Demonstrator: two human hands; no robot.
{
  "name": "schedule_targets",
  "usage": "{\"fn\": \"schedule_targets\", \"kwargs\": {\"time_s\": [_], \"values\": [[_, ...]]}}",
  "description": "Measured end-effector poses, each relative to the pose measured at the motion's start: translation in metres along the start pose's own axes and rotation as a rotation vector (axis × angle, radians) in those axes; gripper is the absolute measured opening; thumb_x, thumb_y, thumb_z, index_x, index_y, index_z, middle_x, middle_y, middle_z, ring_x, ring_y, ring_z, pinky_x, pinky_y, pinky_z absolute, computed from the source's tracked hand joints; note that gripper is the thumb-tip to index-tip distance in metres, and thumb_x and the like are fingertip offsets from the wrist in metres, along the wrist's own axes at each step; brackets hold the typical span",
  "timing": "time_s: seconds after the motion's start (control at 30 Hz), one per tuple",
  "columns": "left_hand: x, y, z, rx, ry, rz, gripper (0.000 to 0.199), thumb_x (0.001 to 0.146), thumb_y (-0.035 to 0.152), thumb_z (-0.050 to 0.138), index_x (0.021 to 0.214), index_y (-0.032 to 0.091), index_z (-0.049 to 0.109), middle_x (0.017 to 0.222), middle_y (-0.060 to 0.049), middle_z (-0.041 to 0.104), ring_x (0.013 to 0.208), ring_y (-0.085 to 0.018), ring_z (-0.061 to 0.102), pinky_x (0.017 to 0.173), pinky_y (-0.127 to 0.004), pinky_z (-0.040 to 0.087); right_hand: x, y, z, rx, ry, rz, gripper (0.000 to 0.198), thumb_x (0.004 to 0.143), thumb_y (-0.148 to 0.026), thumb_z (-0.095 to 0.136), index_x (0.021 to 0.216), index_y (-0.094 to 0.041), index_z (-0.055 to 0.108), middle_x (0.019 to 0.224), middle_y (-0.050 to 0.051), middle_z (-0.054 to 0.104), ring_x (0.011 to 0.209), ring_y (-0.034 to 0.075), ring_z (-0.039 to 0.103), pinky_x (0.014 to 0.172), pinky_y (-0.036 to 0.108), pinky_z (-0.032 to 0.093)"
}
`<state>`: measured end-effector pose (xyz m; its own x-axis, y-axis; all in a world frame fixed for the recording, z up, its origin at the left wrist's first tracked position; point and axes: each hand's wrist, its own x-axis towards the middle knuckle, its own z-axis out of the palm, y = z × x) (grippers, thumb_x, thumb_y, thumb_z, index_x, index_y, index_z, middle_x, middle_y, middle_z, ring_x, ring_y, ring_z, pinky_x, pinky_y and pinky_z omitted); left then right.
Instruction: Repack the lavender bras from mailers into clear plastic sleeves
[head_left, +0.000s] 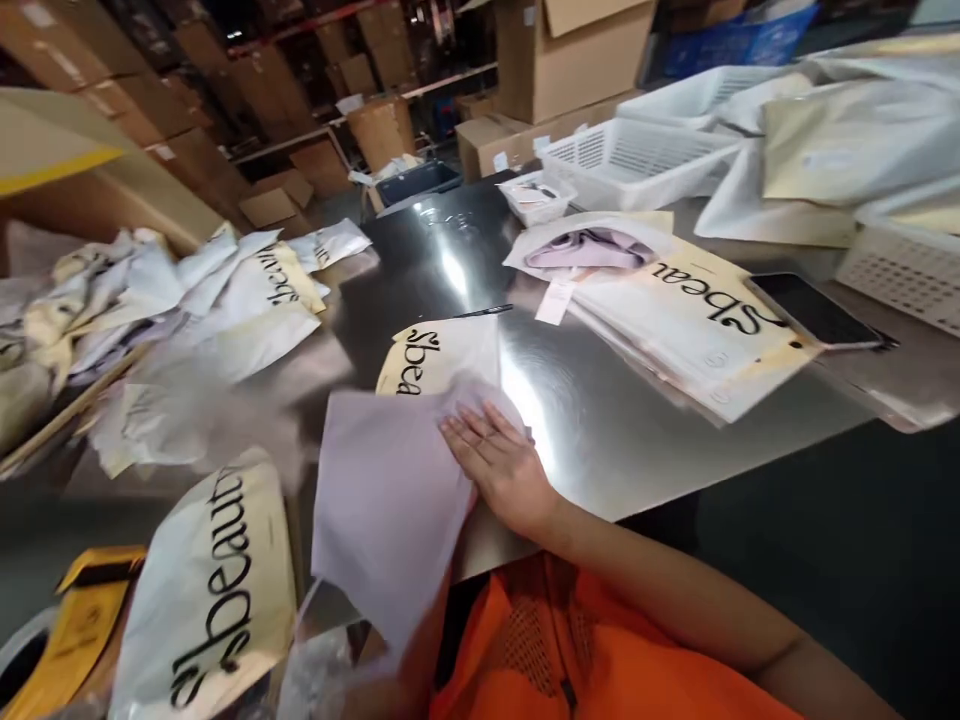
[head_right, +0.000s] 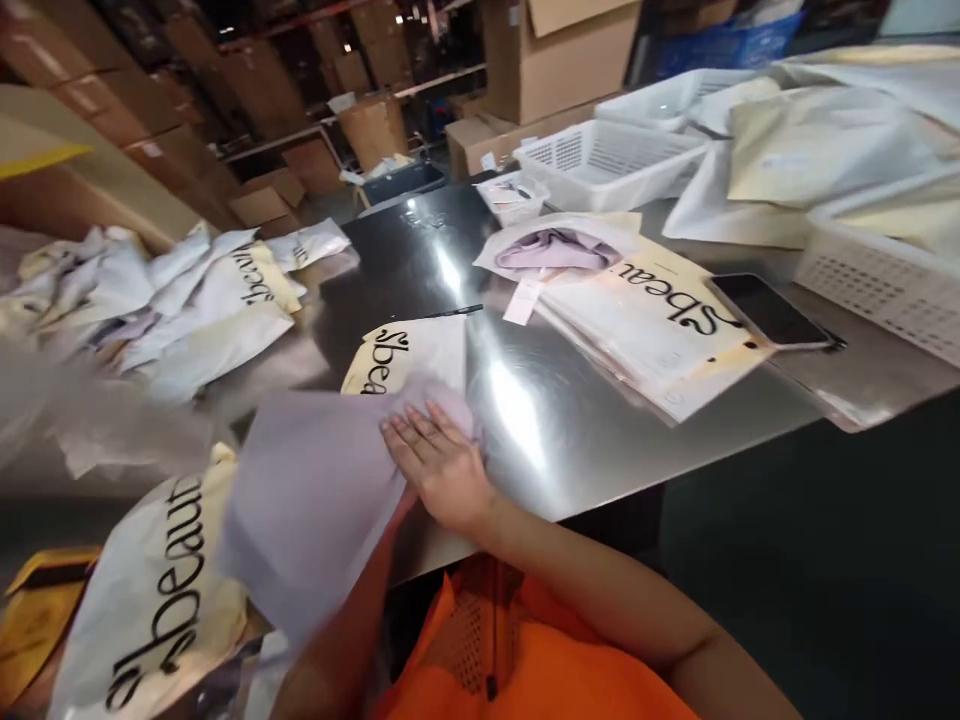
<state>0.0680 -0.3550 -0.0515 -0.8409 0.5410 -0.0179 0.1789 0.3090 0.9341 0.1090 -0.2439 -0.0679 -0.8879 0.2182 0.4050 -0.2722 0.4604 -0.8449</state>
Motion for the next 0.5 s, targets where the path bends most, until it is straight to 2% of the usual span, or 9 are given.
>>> {"fn": "schedule_targets", "kwargs": {"time_s": [0.07, 0.13, 0.27, 0.37, 0.43, 0.5], "values": [[-0.002, 0.004, 0.018, 0.044, 0.1, -0.039, 0.035, 0.098, 0.025, 0.037, 0.124, 0.021, 0.061, 0.15, -0.011, 0.046, 0.149, -0.027, 0.014, 0.127, -0.058, 0.009, -0.001, -0.005, 0.005, -0.088, -0.114, -0.093, 0.046, 0.095, -0.014, 0.038, 0.131, -0.023, 0.064, 0.14, 0.003, 0.057, 0.138, 0.022, 0.046, 0.126, 0.046, 0.025], [-0.006, 0.006, 0.036, 0.086, 0.192, -0.087, 0.041, 0.098, 0.017, 0.027, 0.119, 0.022, 0.062, 0.149, -0.009, 0.048, 0.149, -0.022, 0.006, 0.128, -0.059, 0.004, -0.004, -0.007, 0.007, -0.158, -0.18, -0.131, 0.05, 0.096, -0.012, 0.036, 0.141, -0.024, 0.056, 0.146, -0.001, 0.046, 0.141, 0.022, 0.04, 0.127, 0.042, 0.023], [-0.01, 0.011, 0.069, 0.184, 0.345, -0.194, 0.055, 0.1, 0.02, 0.008, 0.121, 0.017, 0.059, 0.154, -0.013, 0.039, 0.148, -0.019, -0.006, 0.128, -0.059, -0.004, -0.013, -0.01, 0.003, -0.096, -0.222, -0.055, 0.049, 0.097, -0.015, 0.04, 0.14, -0.031, 0.055, 0.147, -0.006, 0.04, 0.142, 0.022, 0.038, 0.128, 0.041, 0.019], [-0.008, 0.017, 0.086, 0.25, 0.454, -0.26, 0.051, 0.101, 0.025, 0.009, 0.135, 0.014, 0.046, 0.159, -0.017, 0.029, 0.147, -0.023, -0.018, 0.122, -0.072, -0.006, -0.015, -0.018, 0.001, -0.003, -0.231, 0.026, 0.045, 0.099, -0.019, 0.041, 0.137, -0.036, 0.057, 0.147, -0.008, 0.04, 0.143, 0.02, 0.037, 0.128, 0.039, 0.018], [-0.006, 0.02, 0.095, 0.27, 0.513, -0.234, 0.047, 0.102, 0.026, 0.014, 0.143, 0.018, 0.035, 0.161, -0.018, 0.023, 0.149, -0.028, -0.014, 0.119, -0.078, 0.0, -0.014, -0.024, 0.0, 0.055, -0.219, 0.062, 0.044, 0.099, -0.022, 0.042, 0.135, -0.041, 0.057, 0.147, -0.012, 0.04, 0.143, 0.018, 0.037, 0.128, 0.039, 0.018], [-0.005, 0.022, 0.099, 0.314, 0.401, -0.159, 0.05, 0.101, 0.022, 0.013, 0.149, 0.023, 0.028, 0.16, -0.018, 0.025, 0.151, -0.03, 0.005, 0.119, -0.078, 0.007, -0.015, -0.026, -0.004, 0.094, -0.183, 0.079, 0.043, 0.098, -0.025, 0.042, 0.133, -0.044, 0.058, 0.146, -0.014, 0.043, 0.142, 0.018, 0.04, 0.128, 0.041, 0.018]]}}
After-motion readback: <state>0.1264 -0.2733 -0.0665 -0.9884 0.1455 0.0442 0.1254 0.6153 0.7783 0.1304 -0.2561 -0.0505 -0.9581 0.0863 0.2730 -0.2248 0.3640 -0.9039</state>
